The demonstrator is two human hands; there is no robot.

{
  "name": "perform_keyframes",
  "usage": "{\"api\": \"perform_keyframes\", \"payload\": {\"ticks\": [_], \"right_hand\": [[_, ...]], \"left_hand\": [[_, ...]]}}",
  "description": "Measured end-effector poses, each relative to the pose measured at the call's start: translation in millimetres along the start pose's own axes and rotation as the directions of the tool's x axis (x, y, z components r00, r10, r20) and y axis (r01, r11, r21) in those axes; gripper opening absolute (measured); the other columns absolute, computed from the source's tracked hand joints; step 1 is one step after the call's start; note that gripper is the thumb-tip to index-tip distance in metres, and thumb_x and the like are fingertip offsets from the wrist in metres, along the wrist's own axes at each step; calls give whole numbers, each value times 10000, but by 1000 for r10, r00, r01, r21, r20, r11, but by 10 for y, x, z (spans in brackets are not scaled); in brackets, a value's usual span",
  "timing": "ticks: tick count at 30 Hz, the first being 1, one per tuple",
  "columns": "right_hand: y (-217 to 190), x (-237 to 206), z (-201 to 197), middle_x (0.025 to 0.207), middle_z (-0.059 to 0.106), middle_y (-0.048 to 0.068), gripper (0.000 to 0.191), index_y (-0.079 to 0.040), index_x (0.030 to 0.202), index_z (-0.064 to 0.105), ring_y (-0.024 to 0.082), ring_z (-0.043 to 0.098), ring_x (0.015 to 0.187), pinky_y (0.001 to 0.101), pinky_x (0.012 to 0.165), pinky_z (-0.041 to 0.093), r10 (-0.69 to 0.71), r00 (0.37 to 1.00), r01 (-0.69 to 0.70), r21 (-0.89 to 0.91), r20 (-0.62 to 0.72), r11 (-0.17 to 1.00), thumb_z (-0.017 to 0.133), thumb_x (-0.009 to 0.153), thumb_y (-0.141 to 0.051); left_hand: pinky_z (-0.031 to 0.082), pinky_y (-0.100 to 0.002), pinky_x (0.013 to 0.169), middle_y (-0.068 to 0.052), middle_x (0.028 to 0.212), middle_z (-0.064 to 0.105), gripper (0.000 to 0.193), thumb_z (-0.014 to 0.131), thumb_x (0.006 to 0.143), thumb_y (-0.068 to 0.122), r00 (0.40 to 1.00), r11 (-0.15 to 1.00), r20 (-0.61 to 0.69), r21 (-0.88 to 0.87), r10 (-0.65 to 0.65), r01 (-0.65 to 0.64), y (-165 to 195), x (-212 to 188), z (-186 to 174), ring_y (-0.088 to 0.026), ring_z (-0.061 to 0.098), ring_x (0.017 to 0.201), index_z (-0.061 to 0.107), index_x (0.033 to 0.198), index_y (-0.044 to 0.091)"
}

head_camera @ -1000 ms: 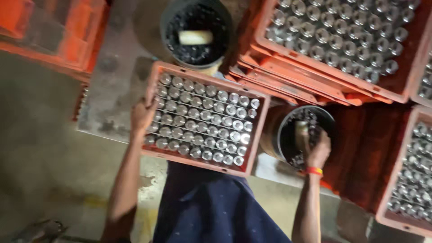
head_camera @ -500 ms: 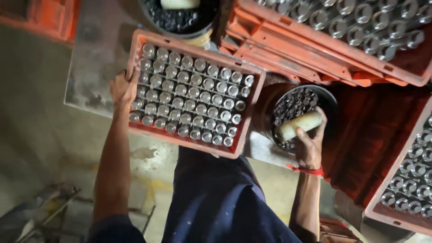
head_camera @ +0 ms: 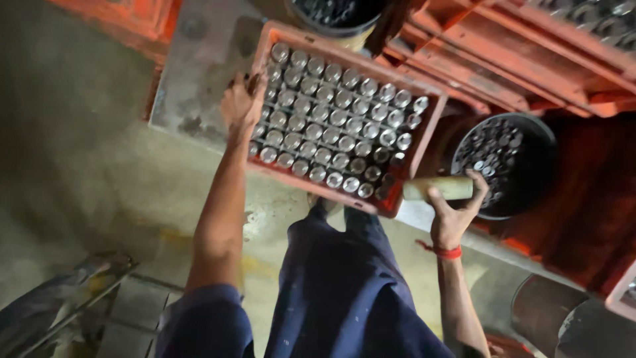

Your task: The person arranges small metal caps into a red plastic crate, picking them from a bucket and placing them into the crate's compartments. The person repeatedly fills the crate and then moves it to a stack of similar crates.

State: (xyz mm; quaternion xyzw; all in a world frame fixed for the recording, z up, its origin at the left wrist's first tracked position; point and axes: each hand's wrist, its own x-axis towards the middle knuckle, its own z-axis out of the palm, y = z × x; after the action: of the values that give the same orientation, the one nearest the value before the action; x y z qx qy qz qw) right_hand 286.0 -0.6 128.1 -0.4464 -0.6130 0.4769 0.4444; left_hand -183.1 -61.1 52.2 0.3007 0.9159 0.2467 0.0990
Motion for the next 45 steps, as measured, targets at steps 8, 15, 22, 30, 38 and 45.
{"api": "perform_keyframes", "payload": {"ticks": [8, 15, 22, 30, 38, 45], "right_hand": [[-154, -289, 260, 1264, 702, 182, 649, -56, 1394, 576, 309, 706, 1126, 381, 975, 581, -246, 907, 384, -435, 341, 814, 912, 838, -29], [-11, -406, 468, 1174, 676, 243, 586, 15, 1336, 559, 385, 682, 1061, 460, 923, 568, -479, 816, 577, -464, 322, 671, 848, 827, -16], [395, -424, 371, 1156, 692, 191, 470, -8, 1252, 629, 351, 688, 1095, 474, 949, 559, -388, 854, 511, -417, 347, 752, 744, 797, 6], [161, -460, 241, 1228, 658, 154, 410, -25, 1278, 629, 316, 682, 1075, 417, 939, 576, -348, 900, 432, -429, 263, 793, 756, 891, 28], [335, 20, 450, 1248, 644, 215, 588, -15, 1316, 596, 383, 663, 1102, 452, 922, 556, -429, 809, 586, -480, 403, 653, 816, 771, -20], [208, 20, 324, 1281, 654, 193, 505, 1, 1396, 572, 322, 697, 1149, 402, 963, 605, -361, 915, 402, -328, 180, 855, 818, 955, -10]], "left_hand": [[548, -589, 751, -253, 1068, 695, 616, 614, 943, 638, 997, 999, -67, -12, 42, -42, 38, -5, 31, -482, 689, 909, 602, 1147, 57], [553, -581, 771, -240, 1066, 694, 616, 590, 960, 652, 998, 999, -49, -44, 28, -30, 60, -13, 36, -464, 695, 938, 587, 1150, 65], [556, -577, 743, -246, 1043, 691, 629, 600, 942, 651, 996, 998, -76, -10, 54, -55, 50, 21, 86, -463, 691, 915, 587, 1144, 56], [555, -579, 766, -265, 1086, 678, 635, 612, 988, 648, 998, 998, -37, -31, 49, -50, -9, 0, 125, -476, 681, 945, 588, 1160, 37], [551, -583, 746, -268, 1098, 678, 638, 624, 977, 633, 989, 995, -108, 14, 96, -95, -26, -19, 128, -473, 683, 951, 569, 1204, 40], [553, -584, 773, -257, 1091, 669, 637, 608, 991, 641, 997, 998, -67, -57, 23, -27, -4, -18, 125, -475, 676, 944, 558, 1200, 41]]}}
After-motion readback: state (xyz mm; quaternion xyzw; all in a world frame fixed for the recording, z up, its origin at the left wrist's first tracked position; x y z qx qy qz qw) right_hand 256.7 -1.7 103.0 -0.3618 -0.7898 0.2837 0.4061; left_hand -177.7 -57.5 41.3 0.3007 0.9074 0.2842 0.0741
